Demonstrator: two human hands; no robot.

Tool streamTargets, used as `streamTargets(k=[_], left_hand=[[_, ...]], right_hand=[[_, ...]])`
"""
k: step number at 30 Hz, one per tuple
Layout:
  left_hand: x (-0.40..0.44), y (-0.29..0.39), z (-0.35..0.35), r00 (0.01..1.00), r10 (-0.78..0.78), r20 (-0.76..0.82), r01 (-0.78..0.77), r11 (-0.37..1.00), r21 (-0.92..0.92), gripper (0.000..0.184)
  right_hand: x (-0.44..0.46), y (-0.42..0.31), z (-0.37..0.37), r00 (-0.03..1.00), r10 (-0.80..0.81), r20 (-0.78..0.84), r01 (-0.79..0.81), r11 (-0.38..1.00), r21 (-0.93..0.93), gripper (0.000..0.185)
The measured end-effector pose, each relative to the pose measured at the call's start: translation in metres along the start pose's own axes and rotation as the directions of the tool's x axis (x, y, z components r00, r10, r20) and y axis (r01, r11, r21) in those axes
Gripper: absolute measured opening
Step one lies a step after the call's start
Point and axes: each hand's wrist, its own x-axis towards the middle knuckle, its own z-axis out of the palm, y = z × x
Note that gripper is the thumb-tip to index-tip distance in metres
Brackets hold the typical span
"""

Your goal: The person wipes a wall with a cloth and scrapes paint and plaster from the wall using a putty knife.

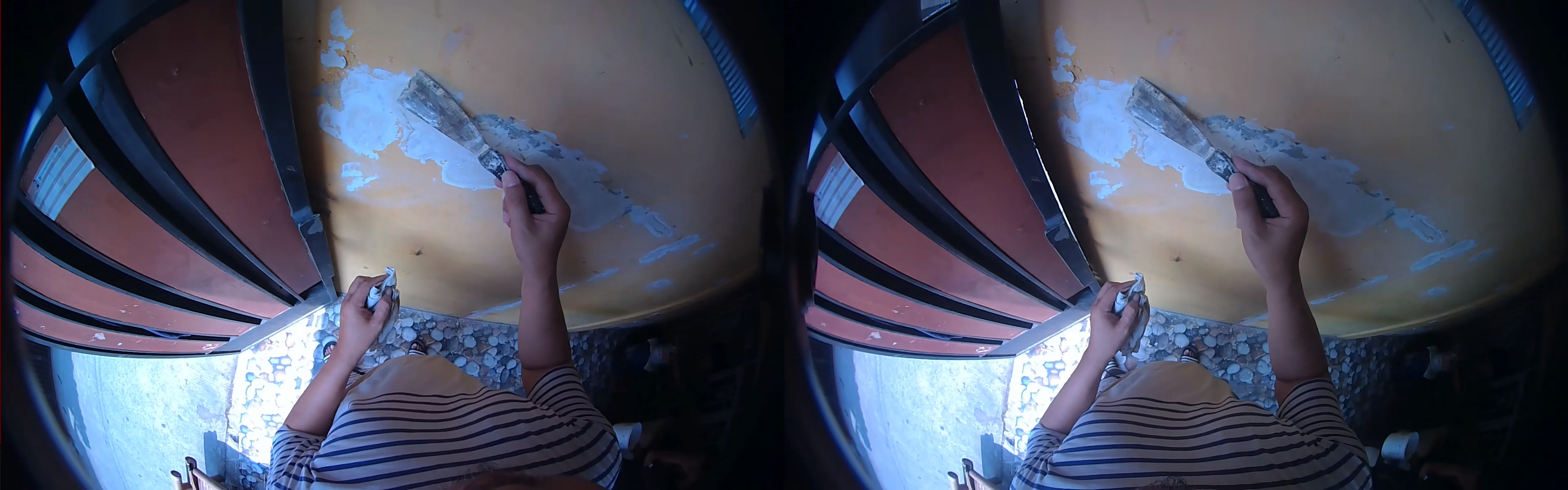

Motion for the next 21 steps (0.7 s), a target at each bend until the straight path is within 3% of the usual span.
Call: streamTargets(k=[5, 7, 9, 13, 15, 17, 21], left_hand=[[0.000, -0.001, 0.000, 0.999, -0.040, 0.004, 0.040, 0.999, -0.014, 0.025], [-0.001, -0.002, 0.000, 1.000, -0.017, 0.002, 0.017, 1.000, -0.013, 0.025], [-0.001, -0.003, -0.002, 1.000, 0.008, -0.018, -0.008, 1.000, -0.012, 0.025], [-0.001, 0.000, -0.005, 0.999, -0.014, -0.034, 0.014, 1.000, -0.006, 0.025], [0.002, 0.002, -0.006, 0.999, -0.047, -0.015, 0.047, 0.999, -0.012, 0.025], [0.005, 0.000, -0.006, 0.994, 0.059, -0.089, -0.059, 0.998, 0.006, 0.023], [0.011, -0.015, -0.004, 0.982, -0.012, -0.189, -0.014, 0.991, -0.132, 0.023]], right_hand=[[0.005, -0.009, 0.014, 0.999, 0.051, 0.002, -0.052, 0.997, 0.058, 0.018], [0.004, -0.008, 0.019, 0.999, -0.034, 0.036, 0.035, 0.999, -0.014, 0.018], [0.001, -0.004, 0.016, 0.999, -0.016, 0.034, 0.016, 1.000, 0.020, 0.018], [-0.005, -0.002, 0.018, 0.986, 0.158, 0.045, -0.161, 0.984, 0.078, 0.019], [-0.007, -0.002, 0.026, 0.993, 0.011, 0.120, -0.017, 0.999, 0.045, 0.019], [-0.018, -0.008, 0.024, 0.989, 0.014, 0.150, -0.022, 0.999, 0.049, 0.020], [-0.055, 0.017, 0.009, 0.960, -0.089, 0.265, 0.096, 0.995, -0.012, 0.022]])
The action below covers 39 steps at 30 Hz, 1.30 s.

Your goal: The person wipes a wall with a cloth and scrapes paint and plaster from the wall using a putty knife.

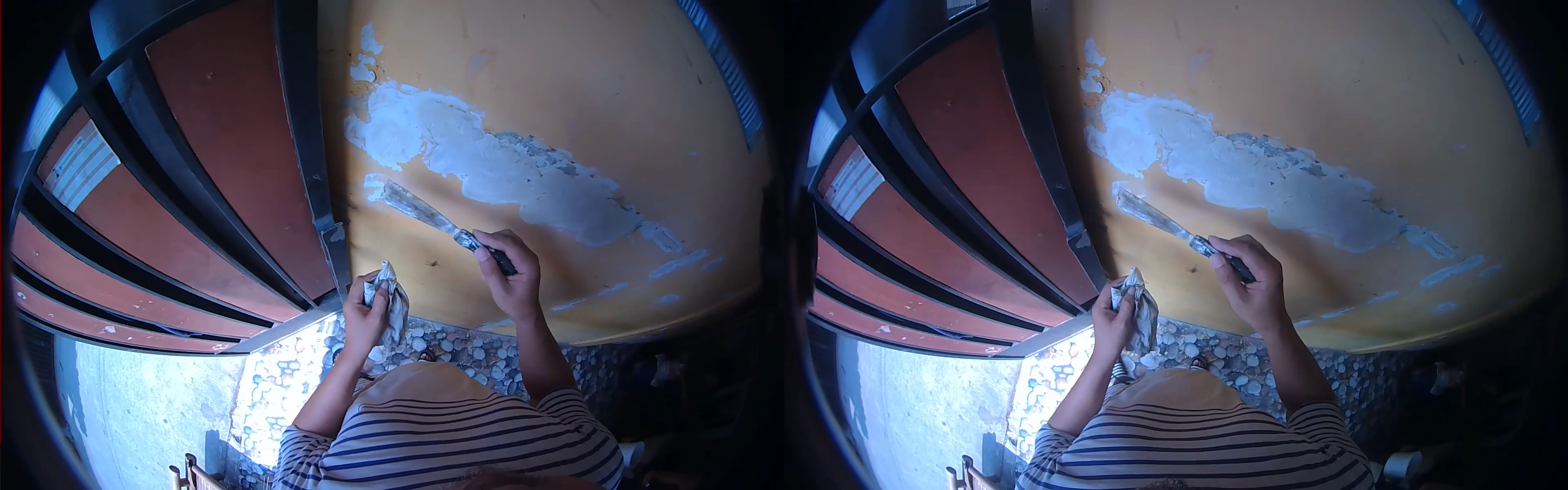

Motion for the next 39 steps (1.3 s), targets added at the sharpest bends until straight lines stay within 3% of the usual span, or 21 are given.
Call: streamTargets(k=[2, 3, 4, 6, 8, 10, 12, 14, 15, 18, 20, 22, 23, 24, 26, 27, 29, 30, 33, 39], left_hand=[[0.005, 0.010, 0.000, 0.911, -0.412, 0.000, 0.378, 0.835, -0.400, 0.020], [0.007, 0.006, 0.001, 0.886, -0.464, 0.018, 0.407, 0.758, -0.509, 0.018], [0.008, 0.000, 0.001, 0.887, -0.462, 0.014, 0.405, 0.762, -0.505, 0.018], [0.011, -0.009, 0.001, 0.758, -0.629, 0.170, 0.540, 0.460, -0.705, 0.017], [0.013, -0.008, 0.000, 0.776, -0.606, 0.174, 0.532, 0.481, -0.697, 0.016], [0.016, -0.003, 0.003, 0.803, -0.566, 0.189, 0.520, 0.509, -0.685, 0.014], [0.018, 0.001, 0.008, 0.821, -0.550, 0.152, 0.494, 0.553, -0.671, 0.014], [0.016, -0.003, 0.012, 0.736, -0.616, 0.282, 0.624, 0.456, -0.634, 0.015], [0.014, 0.000, 0.015, 0.758, -0.578, 0.301, 0.607, 0.458, -0.649, 0.014], [0.017, 0.023, 0.011, 0.860, -0.467, 0.206, 0.479, 0.600, -0.641, 0.014], [0.018, 0.009, 0.004, 0.887, -0.425, 0.179, 0.439, 0.658, -0.612, 0.015], [0.018, -0.002, -0.002, 0.912, -0.380, 0.154, 0.395, 0.710, -0.582, 0.015], [0.016, -0.006, -0.003, 0.876, -0.460, 0.146, 0.454, 0.683, -0.573, 0.015], [0.013, -0.010, -0.003, 0.833, -0.536, 0.135, 0.509, 0.649, -0.565, 0.016], [0.006, -0.017, -0.005, 0.827, -0.549, 0.118, 0.516, 0.660, -0.546, 0.016], [0.002, -0.018, -0.007, 0.822, -0.557, 0.121, 0.525, 0.656, -0.543, 0.016], [-0.003, -0.017, -0.009, 0.817, -0.562, 0.127, 0.534, 0.656, -0.534, 0.015], [-0.005, -0.019, -0.010, 0.818, -0.561, 0.125, 0.534, 0.660, -0.529, 0.015], [-0.008, -0.016, -0.010, 0.818, -0.559, 0.135, 0.538, 0.663, -0.520, 0.015], [-0.011, -0.007, -0.018, 0.814, -0.565, 0.135, 0.543, 0.659, -0.520, 0.017]], right_hand=[[-0.026, 0.010, 0.002, 0.998, -0.061, 0.034, 0.062, 0.998, -0.029, 0.023], [-0.041, 0.013, 0.004, 0.997, 0.010, 0.073, -0.009, 1.000, -0.020, 0.022], [-0.053, 0.017, 0.005, 0.991, 0.081, 0.110, -0.080, 0.997, -0.013, 0.022], [-0.073, 0.029, 0.004, 0.981, 0.069, 0.180, -0.059, 0.996, -0.061, 0.022], [-0.086, 0.036, 0.000, 0.968, 0.056, 0.244, -0.030, 0.994, -0.110, 0.021], [-0.093, 0.038, -0.005, 0.976, 0.198, 0.092, -0.171, 0.954, -0.245, 0.020], [-0.094, 0.031, -0.009, 0.979, 0.196, 0.055, -0.185, 0.970, -0.157, 0.018], [-0.096, 0.023, -0.010, 0.970, 0.163, 0.182, -0.131, 0.975, -0.179, 0.017], [-0.097, 0.022, -0.009, 0.948, 0.246, 0.202, -0.195, 0.951, -0.240, 0.018], [-0.105, 0.042, -0.015, 0.977, 0.211, 0.041, -0.188, 0.930, -0.317, 0.023], [-0.111, 0.046, -0.018, 0.982, 0.189, -0.010, -0.186, 0.960, -0.208, 0.024], [-0.118, 0.045, -0.016, 0.855, 0.519, 0.016, -0.509, 0.830, 0.228, 0.025], [-0.119, 0.043, -0.017, 0.841, 0.539, 0.051, -0.525, 0.789, 0.319, 0.027], [-0.113, 0.035, -0.015, 0.842, 0.538, 0.045, -0.521, 0.788, 0.328, 0.027], [-0.094, 0.021, -0.011, 0.945, 0.326, -0.008, -0.310, 0.909, 0.280, 0.027], [-0.085, 0.014, -0.012, 0.945, 0.326, -0.013, -0.309, 0.907, 0.286, 0.027], [-0.067, 0.004, -0.013, 0.961, 0.268, 0.068, -0.269, 0.963, 0.016, 0.028], [-0.061, 0.008, -0.009, 0.961, 0.268, 0.065, -0.270, 0.963, 0.021, 0.028], [-0.038, 0.017, 0.002, 0.988, 0.121, -0.100, -0.118, 0.992, 0.033, 0.027], [-0.007, 0.020, 0.020, 0.981, 0.144, -0.129, -0.142, 0.990, 0.025, 0.026]])
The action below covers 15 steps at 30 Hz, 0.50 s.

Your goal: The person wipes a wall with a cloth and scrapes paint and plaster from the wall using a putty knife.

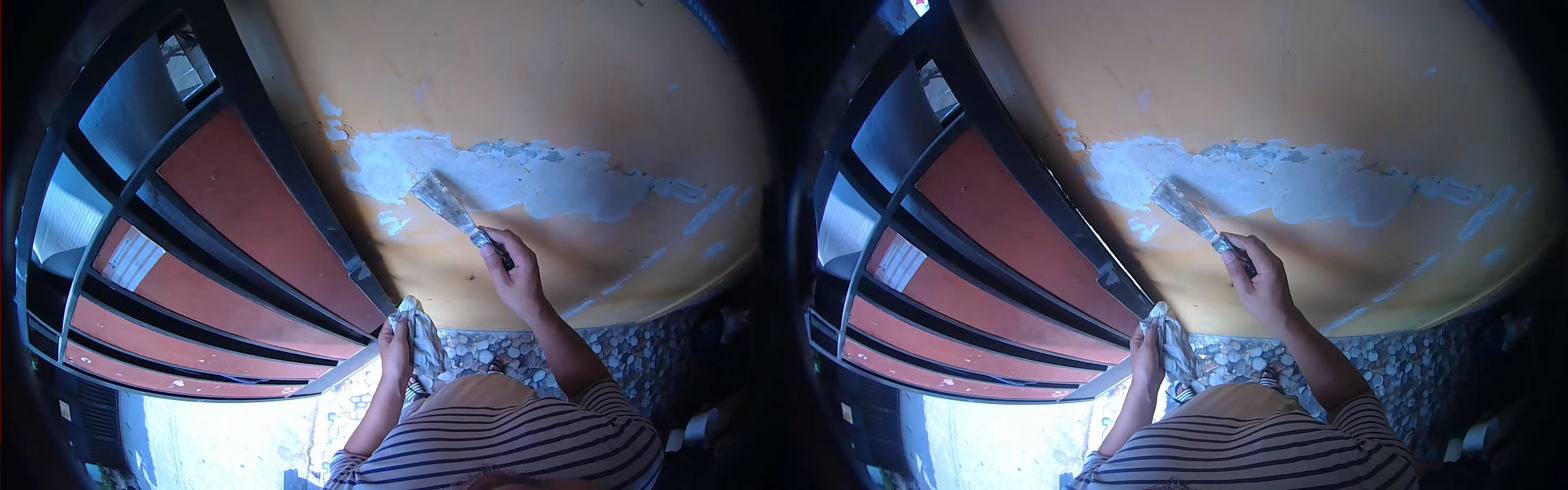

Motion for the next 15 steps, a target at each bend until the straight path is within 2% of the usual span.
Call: streamTargets(k=[4, 6, 9, 10, 15], left_hand=[[-0.002, -0.004, -0.008, 1.000, 0.022, -0.008, -0.022, 1.000, -0.001, 0.017], [-0.003, -0.006, -0.011, 1.000, 0.009, -0.023, -0.009, 1.000, -0.006, 0.018], [-0.002, -0.008, -0.012, 0.999, -0.007, -0.032, 0.007, 1.000, 0.002, 0.018], [-0.001, -0.008, -0.011, 0.999, -0.009, -0.030, 0.009, 1.000, 0.002, 0.018], [0.004, -0.010, -0.006, 1.000, -0.009, -0.015, 0.009, 1.000, -0.015, 0.014]], right_hand=[[0.004, 0.017, 0.012, 0.999, -0.005, -0.049, 0.005, 1.000, -0.014, 0.025], [0.007, 0.020, 0.020, 0.990, -0.070, -0.120, 0.071, 0.997, 0.007, 0.024], [0.015, 0.006, 0.026, 0.993, -0.066, -0.097, 0.063, 0.997, -0.034, 0.023], [0.019, 0.003, 0.029, 0.988, -0.109, -0.108, 0.103, 0.993, -0.058, 0.023], [0.015, 0.005, 0.038, 0.990, -0.066, -0.127, 0.064, 0.998, -0.017, 0.023]])
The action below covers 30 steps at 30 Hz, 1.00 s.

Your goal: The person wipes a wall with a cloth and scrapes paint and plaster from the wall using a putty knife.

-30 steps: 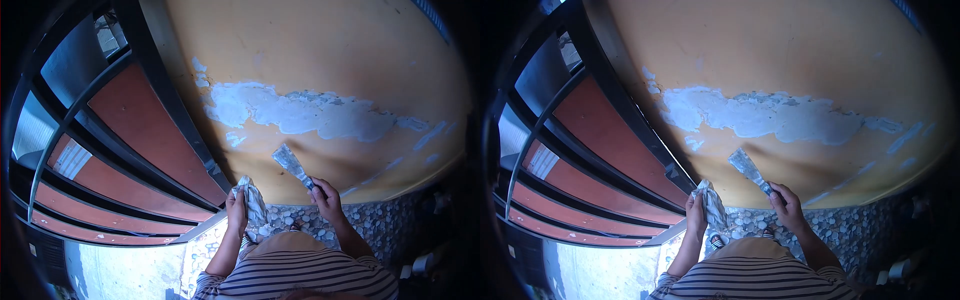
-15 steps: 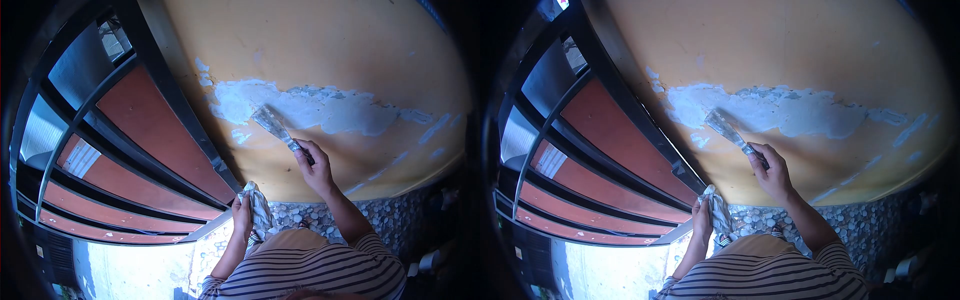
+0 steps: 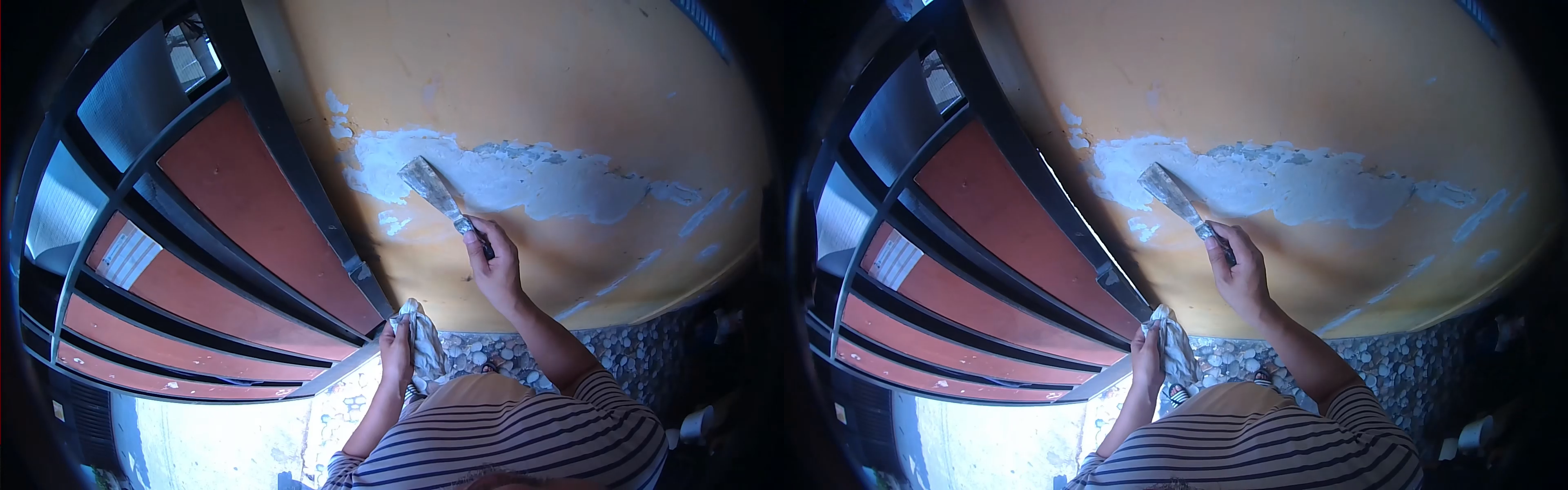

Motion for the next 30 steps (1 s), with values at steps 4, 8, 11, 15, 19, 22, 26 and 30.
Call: streamTargets(k=[4, 8, 11, 15, 19, 22, 26, 30], left_hand=[[-0.001, 0.001, 0.003, 1.000, -0.016, 0.015, 0.016, 1.000, 0.010, 0.016], [0.001, -0.003, 0.001, 0.999, -0.030, 0.026, 0.029, 0.999, 0.028, 0.016], [-0.002, 0.004, 0.005, 0.999, -0.008, 0.051, 0.008, 1.000, -0.003, 0.015], [-0.002, 0.007, 0.008, 1.000, 0.001, 0.025, -0.001, 1.000, -0.003, 0.015], [-0.002, 0.006, 0.008, 0.999, 0.009, 0.046, -0.009, 1.000, 0.002, 0.015], [-0.005, 0.009, 0.010, 0.999, 0.045, 0.025, -0.045, 0.999, -0.015, 0.014], [-0.003, 0.003, 0.006, 0.999, 0.036, 0.022, -0.037, 0.999, 0.020, 0.014], [-0.005, 0.004, 0.013, 0.999, 0.032, 0.035, -0.031, 0.999, -0.017, 0.014]], right_hand=[[0.002, 0.003, 0.007, 0.999, -0.019, -0.050, 0.020, 1.000, 0.021, 0.022], [0.013, -0.007, 0.011, 0.999, -0.041, -0.023, 0.042, 0.999, 0.033, 0.023], [0.007, 0.002, 0.011, 1.000, -0.022, -0.015, 0.023, 0.999, 0.039, 0.022], [0.010, -0.002, 0.014, 0.999, 0.040, -0.019, -0.039, 0.996, 0.085, 0.020], [0.020, -0.016, 0.015, 1.000, -0.011, -0.026, 0.013, 0.997, 0.081, 0.019], [0.013, -0.003, 0.014, 1.000, 0.013, -0.016, -0.012, 0.998, 0.061, 0.019], [0.019, -0.008, 0.019, 0.999, -0.026, -0.021, 0.028, 0.994, 0.103, 0.020], [0.023, -0.030, 0.008, 0.990, 0.073, 0.117, -0.098, 0.970, 0.223, 0.021]])
